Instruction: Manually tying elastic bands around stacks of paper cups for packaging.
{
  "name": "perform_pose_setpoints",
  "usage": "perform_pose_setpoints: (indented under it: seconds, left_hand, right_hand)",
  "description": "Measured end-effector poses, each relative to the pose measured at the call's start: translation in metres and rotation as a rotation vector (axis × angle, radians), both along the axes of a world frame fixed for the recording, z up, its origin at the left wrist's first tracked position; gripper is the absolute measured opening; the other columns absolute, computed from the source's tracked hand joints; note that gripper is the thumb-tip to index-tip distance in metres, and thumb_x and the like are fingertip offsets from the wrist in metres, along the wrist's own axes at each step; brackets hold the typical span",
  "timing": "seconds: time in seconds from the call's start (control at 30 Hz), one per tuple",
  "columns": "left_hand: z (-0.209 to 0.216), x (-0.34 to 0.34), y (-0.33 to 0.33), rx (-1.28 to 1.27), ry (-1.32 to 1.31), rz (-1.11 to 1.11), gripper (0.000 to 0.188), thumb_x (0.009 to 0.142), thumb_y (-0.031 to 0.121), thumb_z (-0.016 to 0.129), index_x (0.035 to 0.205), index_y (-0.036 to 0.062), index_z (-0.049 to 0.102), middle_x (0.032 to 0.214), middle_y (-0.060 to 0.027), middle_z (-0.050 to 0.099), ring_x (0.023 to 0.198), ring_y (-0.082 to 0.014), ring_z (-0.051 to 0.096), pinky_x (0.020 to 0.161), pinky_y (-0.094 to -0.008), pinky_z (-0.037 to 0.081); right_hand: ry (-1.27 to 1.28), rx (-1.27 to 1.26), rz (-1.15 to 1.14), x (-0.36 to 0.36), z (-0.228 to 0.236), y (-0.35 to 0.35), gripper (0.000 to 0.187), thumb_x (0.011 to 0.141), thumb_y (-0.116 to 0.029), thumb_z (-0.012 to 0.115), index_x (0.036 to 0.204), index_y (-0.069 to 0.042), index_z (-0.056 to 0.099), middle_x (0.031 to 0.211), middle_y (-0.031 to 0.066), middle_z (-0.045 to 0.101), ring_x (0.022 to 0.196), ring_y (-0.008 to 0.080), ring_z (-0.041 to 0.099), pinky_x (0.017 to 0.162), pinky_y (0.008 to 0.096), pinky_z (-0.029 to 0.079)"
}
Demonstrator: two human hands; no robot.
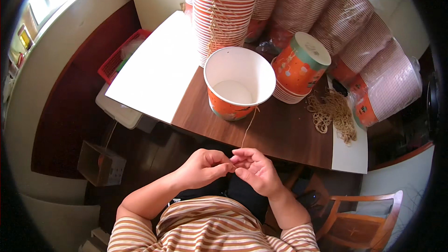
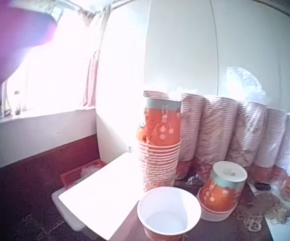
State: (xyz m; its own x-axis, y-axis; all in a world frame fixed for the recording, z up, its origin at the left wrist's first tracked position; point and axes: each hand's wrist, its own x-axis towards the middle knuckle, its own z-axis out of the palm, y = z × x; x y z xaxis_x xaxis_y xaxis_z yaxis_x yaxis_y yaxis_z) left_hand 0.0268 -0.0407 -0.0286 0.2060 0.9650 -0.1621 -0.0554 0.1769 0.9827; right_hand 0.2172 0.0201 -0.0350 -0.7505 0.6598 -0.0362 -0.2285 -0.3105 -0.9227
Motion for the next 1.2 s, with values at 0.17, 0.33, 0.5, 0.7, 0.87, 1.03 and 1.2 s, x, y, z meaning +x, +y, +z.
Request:
perform_pose_setpoints:
  seconds: [0.17, 0.33, 0.5, 0.7, 0.87, 1.03, 1.2]
  left_hand:
    - [0.004, 0.0, -0.002, 0.237, 0.229, 0.112, 0.013, 0.085, 0.01, 0.061, 0.084, -0.0027, 0.066, 0.072, -0.009, 0.062, 0.067, -0.0126, 0.059, 0.059, -0.027, 0.047]
    - [0.013, -0.002, -0.002, 0.406, 0.375, 0.146, 0.009, 0.079, 0.006, 0.063, 0.083, -0.0018, 0.066, 0.069, -0.0116, 0.059, 0.063, -0.0223, 0.059, 0.057, -0.03, 0.047]
    - [0.028, -0.003, 0.001, 0.566, 0.471, 0.129, 0.007, 0.075, 0.004, 0.065, 0.081, 0.0, 0.066, 0.068, -0.0099, 0.055, 0.058, -0.025, 0.056, 0.054, -0.0326, 0.047]
    - [0.035, -0.007, 0.01, 1.003, 0.699, 0.124, 0.01, 0.068, 0.005, 0.068, 0.072, 0.0047, 0.059, 0.066, -0.0064, 0.05, 0.058, -0.0235, 0.053, 0.053, -0.0336, 0.045]
    - [0.041, -0.013, 0.019, 1.182, 0.88, 0.053, 0.016, 0.064, 0.01, 0.069, 0.067, 0.009, 0.054, 0.066, -0.0039, 0.045, 0.06, -0.021, 0.051, 0.055, -0.0323, 0.043]
    - [0.063, -0.045, 0.073, 0.949, 0.767, 0.245, 0.014, 0.064, 0.011, 0.072, 0.071, 0.0075, 0.061, 0.07, -0.0088, 0.057, 0.063, -0.0281, 0.057, 0.058, -0.0366, 0.047]
    - [0.077, -0.079, 0.157, 0.709, 1.11, 0.551, 0.028, 0.079, 0.021, 0.068, 0.098, 0.0018, 0.064, 0.096, -0.0171, 0.061, 0.09, -0.0332, 0.061, 0.078, -0.0393, 0.047]
  right_hand:
    - [-0.126, 0.042, -0.007, -0.006, 0.002, -0.003, 0.021, 0.088, -0.001, 0.061, 0.108, -0.001, 0.056, 0.09, 0.0017, 0.06, 0.073, 0.0064, 0.058, 0.064, 0.0196, 0.049]
    - [-0.34, 0.702, -0.217, -0.009, 0.017, -0.001, 0.009, 0.081, 0.001, 0.067, 0.087, -0.002, 0.063, 0.081, 0.0039, 0.06, 0.067, 0.0074, 0.057, 0.058, 0.0213, 0.046]
    - [-0.263, 1.033, -0.307, -0.014, 0.027, 0.005, 0.013, 0.078, 0.003, 0.068, 0.088, -0.002, 0.061, 0.08, 0.0093, 0.061, 0.066, 0.0174, 0.06, 0.057, 0.0266, 0.048]
    - [-0.256, 1.067, -0.251, -0.012, 0.038, 0.005, 0.015, 0.078, 0.003, 0.068, 0.089, -0.002, 0.06, 0.079, 0.0106, 0.061, 0.066, 0.0217, 0.06, 0.058, 0.0293, 0.049]
    - [-0.239, 1.065, -0.216, -0.011, 0.044, 0.01, 0.014, 0.078, 0.003, 0.067, 0.089, -0.003, 0.06, 0.078, 0.0103, 0.06, 0.067, 0.0211, 0.059, 0.059, 0.0291, 0.048]
    - [-0.292, 0.83, -0.293, -0.005, 0.062, 0.029, 0.003, 0.082, 0.0, 0.064, 0.082, -0.002, 0.061, 0.074, 0.0037, 0.057, 0.064, 0.0089, 0.052, 0.056, 0.0219, 0.041]
    - [-0.214, 0.73, -0.4, 0.006, 0.09, 0.055, 0.006, 0.087, -0.008, 0.065, 0.085, -0.002, 0.063, 0.076, -0.0024, 0.055, 0.066, 0.0029, 0.048, 0.06, 0.0189, 0.04]
